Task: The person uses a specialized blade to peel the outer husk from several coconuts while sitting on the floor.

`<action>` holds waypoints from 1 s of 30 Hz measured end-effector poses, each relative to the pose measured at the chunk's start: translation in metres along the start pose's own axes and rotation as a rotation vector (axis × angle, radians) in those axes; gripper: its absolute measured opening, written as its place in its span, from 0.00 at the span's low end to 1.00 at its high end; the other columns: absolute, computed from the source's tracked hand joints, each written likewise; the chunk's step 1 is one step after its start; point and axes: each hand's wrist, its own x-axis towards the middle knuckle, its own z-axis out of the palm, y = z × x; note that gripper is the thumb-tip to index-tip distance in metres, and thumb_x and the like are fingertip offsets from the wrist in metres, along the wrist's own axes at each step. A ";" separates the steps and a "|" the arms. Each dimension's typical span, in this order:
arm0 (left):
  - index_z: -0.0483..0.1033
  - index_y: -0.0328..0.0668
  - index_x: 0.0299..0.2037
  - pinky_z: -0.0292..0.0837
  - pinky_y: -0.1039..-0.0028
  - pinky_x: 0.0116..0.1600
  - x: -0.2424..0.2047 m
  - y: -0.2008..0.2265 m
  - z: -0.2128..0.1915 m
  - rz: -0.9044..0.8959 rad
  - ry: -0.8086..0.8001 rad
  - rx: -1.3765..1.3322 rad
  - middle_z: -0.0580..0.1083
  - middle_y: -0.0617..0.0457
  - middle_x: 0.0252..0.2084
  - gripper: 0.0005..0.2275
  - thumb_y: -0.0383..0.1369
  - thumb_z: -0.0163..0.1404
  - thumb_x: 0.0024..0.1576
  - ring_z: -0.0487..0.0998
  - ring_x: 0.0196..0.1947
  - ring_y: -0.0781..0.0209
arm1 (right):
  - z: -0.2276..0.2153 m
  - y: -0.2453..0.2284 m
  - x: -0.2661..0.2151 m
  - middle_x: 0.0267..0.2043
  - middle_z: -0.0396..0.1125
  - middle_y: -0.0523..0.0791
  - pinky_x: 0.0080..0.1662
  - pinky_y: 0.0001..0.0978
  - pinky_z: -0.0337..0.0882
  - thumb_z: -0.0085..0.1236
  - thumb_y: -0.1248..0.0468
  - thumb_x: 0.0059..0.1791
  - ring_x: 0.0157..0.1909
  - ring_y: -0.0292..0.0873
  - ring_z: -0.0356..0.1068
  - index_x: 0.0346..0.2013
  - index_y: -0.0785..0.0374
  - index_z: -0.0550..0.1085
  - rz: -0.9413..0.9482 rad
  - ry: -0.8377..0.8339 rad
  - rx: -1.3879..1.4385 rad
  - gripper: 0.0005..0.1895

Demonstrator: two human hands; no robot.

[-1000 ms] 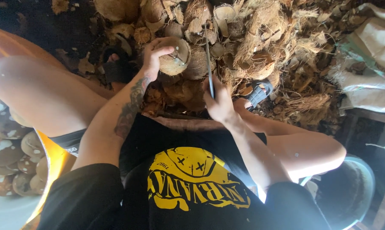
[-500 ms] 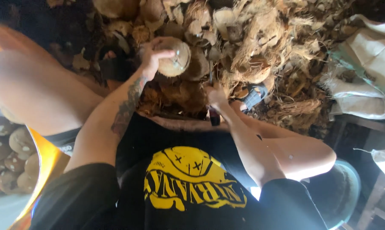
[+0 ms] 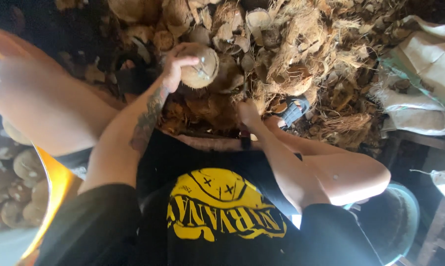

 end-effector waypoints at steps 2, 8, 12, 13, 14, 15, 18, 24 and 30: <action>0.84 0.51 0.47 0.74 0.65 0.57 0.008 -0.017 0.003 -0.045 0.064 -0.133 0.83 0.59 0.42 0.22 0.37 0.64 0.38 0.82 0.46 0.59 | -0.140 -0.062 0.049 0.15 0.55 0.41 0.20 0.36 0.50 0.45 0.68 0.47 0.14 0.39 0.52 0.18 0.56 0.62 1.171 -0.072 1.155 0.13; 0.83 0.49 0.46 0.75 0.67 0.58 0.011 -0.014 0.000 -0.029 0.040 -0.140 0.84 0.58 0.43 0.20 0.38 0.62 0.41 0.85 0.47 0.60 | -0.204 -0.118 0.047 0.28 0.63 0.42 0.24 0.27 0.67 0.43 0.84 0.48 0.23 0.38 0.64 0.36 0.61 0.65 0.194 0.379 0.837 0.15; 0.84 0.47 0.48 0.76 0.66 0.58 0.013 -0.016 0.000 -0.017 0.016 -0.159 0.84 0.56 0.46 0.20 0.37 0.61 0.43 0.85 0.49 0.57 | -0.211 -0.120 0.064 0.28 0.54 0.44 0.26 0.35 0.53 0.39 0.79 0.48 0.23 0.40 0.52 0.39 0.59 0.61 -0.324 0.544 0.797 0.12; 0.84 0.47 0.48 0.77 0.66 0.57 0.013 -0.019 -0.001 -0.017 0.022 -0.177 0.84 0.56 0.45 0.20 0.36 0.62 0.43 0.85 0.46 0.58 | -0.203 -0.117 0.067 0.33 0.63 0.45 0.29 0.35 0.67 0.43 0.77 0.51 0.28 0.40 0.63 0.45 0.60 0.65 0.178 0.115 0.702 0.12; 0.84 0.47 0.48 0.78 0.67 0.56 0.014 -0.022 -0.001 -0.017 0.027 -0.194 0.84 0.57 0.45 0.20 0.35 0.63 0.43 0.85 0.44 0.60 | -0.195 -0.113 0.070 0.38 0.72 0.46 0.32 0.34 0.81 0.47 0.76 0.54 0.32 0.39 0.74 0.50 0.60 0.68 0.659 -0.325 0.558 0.12; 0.84 0.47 0.48 0.78 0.67 0.56 0.010 -0.017 0.003 -0.009 0.026 -0.193 0.84 0.57 0.45 0.20 0.35 0.63 0.43 0.85 0.44 0.60 | -0.173 -0.099 0.064 0.38 0.72 0.46 0.32 0.34 0.81 0.47 0.76 0.54 0.32 0.39 0.74 0.50 0.60 0.68 0.654 -0.320 0.554 0.12; 0.82 0.48 0.50 0.81 0.66 0.51 0.004 -0.005 0.001 -0.130 0.070 -0.177 0.83 0.54 0.46 0.26 0.40 0.61 0.37 0.83 0.47 0.55 | -0.128 -0.081 0.061 0.25 0.63 0.47 0.23 0.38 0.53 0.40 0.66 0.54 0.21 0.40 0.57 0.55 0.66 0.71 0.935 -0.337 0.772 0.17; 0.82 0.45 0.54 0.80 0.64 0.55 -0.006 0.000 0.006 0.021 -0.015 -0.160 0.83 0.52 0.49 0.26 0.42 0.58 0.42 0.83 0.51 0.54 | -0.119 -0.076 0.058 0.14 0.55 0.41 0.16 0.35 0.57 0.42 0.72 0.53 0.12 0.39 0.54 0.26 0.60 0.64 0.959 -0.085 1.438 0.11; 0.82 0.43 0.49 0.80 0.65 0.47 -0.002 -0.007 0.034 0.115 0.225 -0.374 0.83 0.49 0.44 0.22 0.33 0.66 0.41 0.83 0.42 0.53 | -0.213 -0.123 0.073 0.18 0.58 0.41 0.16 0.31 0.59 0.42 0.73 0.55 0.14 0.37 0.56 0.34 0.60 0.63 0.819 0.023 1.224 0.07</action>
